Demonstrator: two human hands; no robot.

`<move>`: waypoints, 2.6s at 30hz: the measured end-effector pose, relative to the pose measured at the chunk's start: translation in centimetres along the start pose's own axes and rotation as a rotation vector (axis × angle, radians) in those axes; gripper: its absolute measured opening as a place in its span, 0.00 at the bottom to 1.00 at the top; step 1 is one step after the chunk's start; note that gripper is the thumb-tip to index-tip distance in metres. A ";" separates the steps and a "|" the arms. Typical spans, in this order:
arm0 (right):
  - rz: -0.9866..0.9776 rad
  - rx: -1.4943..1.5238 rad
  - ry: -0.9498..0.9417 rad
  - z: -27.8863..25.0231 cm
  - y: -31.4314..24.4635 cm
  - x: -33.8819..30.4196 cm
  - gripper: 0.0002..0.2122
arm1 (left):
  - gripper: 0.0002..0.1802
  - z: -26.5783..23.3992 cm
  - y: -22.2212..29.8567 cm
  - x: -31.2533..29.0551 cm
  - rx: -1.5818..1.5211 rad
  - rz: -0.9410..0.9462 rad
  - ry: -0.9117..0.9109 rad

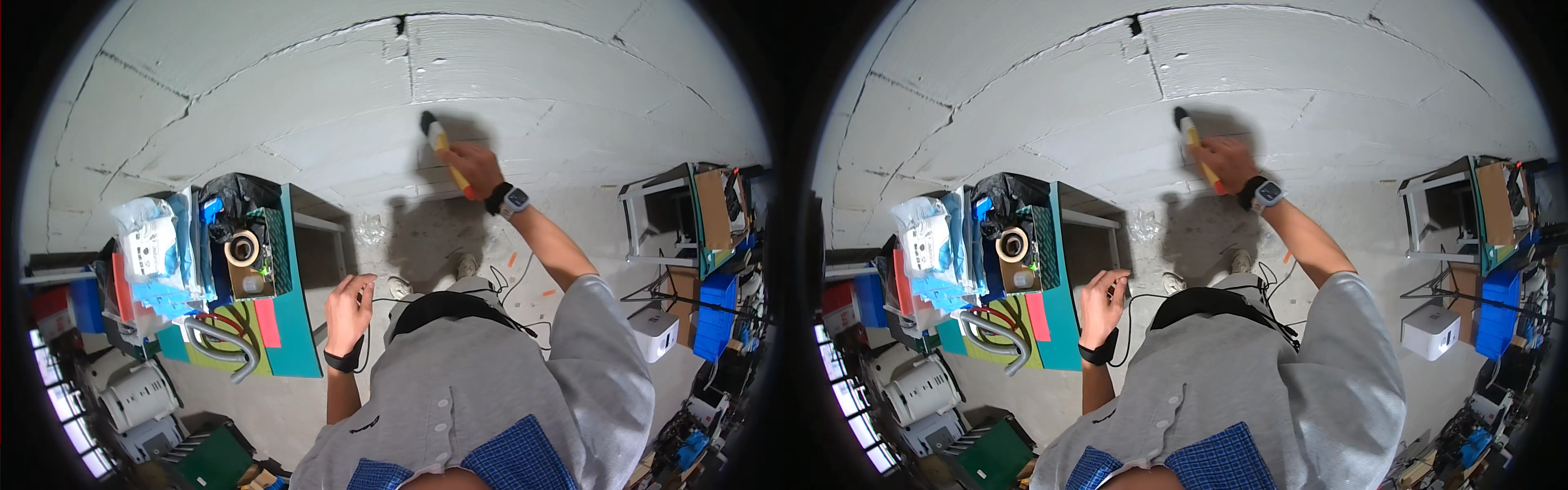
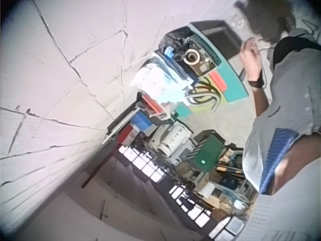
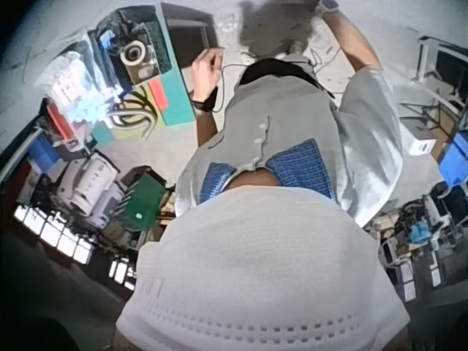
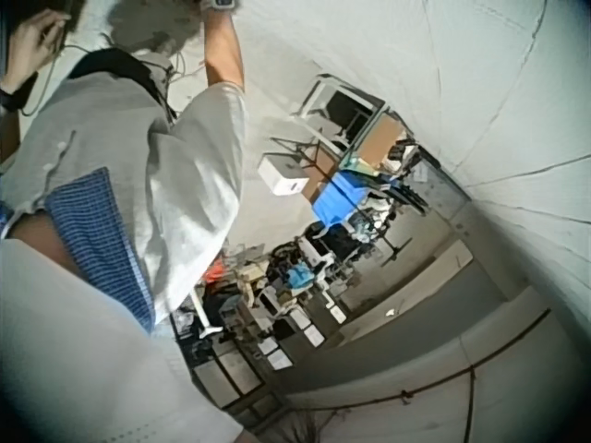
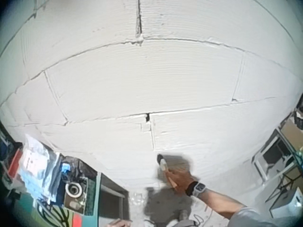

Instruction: A person uses a paintbrush to apply paint or sealant to the mortar joints between concrete blocks in a basement or workshop setting.

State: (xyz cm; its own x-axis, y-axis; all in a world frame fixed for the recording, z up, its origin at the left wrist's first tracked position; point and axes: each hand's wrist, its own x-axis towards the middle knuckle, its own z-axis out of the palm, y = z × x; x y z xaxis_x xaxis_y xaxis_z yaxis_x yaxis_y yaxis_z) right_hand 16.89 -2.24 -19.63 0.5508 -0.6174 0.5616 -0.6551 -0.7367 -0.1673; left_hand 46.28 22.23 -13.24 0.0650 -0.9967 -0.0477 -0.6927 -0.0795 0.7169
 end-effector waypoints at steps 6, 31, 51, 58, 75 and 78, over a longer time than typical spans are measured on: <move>0.067 0.058 -0.134 0.4 0.2 1.7 0.13 | 0.07 0.1 2.9 1.2 0.038 0.028 -0.018; 0.201 -0.219 0.019 -8.2 10.3 -6.9 0.14 | 0.07 1.9 5.8 1.0 0.091 0.153 0.038; 0.130 0.240 0.114 -8.2 -0.8 -3.9 0.06 | 0.21 1.6 9.2 2.7 0.037 0.258 0.064; -0.229 0.445 -0.055 -7.4 -10.1 2.4 0.06 | 0.34 1.4 10.2 4.7 -0.069 0.508 0.211; -0.101 0.419 -0.221 0.6 -14.4 6.7 0.09 | 0.05 -1.1 -1.8 -1.5 -0.049 0.059 0.425; -0.138 0.336 -0.288 3.2 -14.8 8.4 0.10 | 0.06 -1.7 -6.9 -3.8 0.003 -0.128 0.356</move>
State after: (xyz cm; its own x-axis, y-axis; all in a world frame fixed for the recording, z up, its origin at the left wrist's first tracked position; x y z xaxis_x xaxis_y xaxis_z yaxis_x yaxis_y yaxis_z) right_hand 32.89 2.53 -15.02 0.7734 -0.5237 0.3571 -0.3877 -0.8366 -0.3871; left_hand 52.04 26.63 -16.86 0.3963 -0.9116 0.1090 -0.6651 -0.2032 0.7186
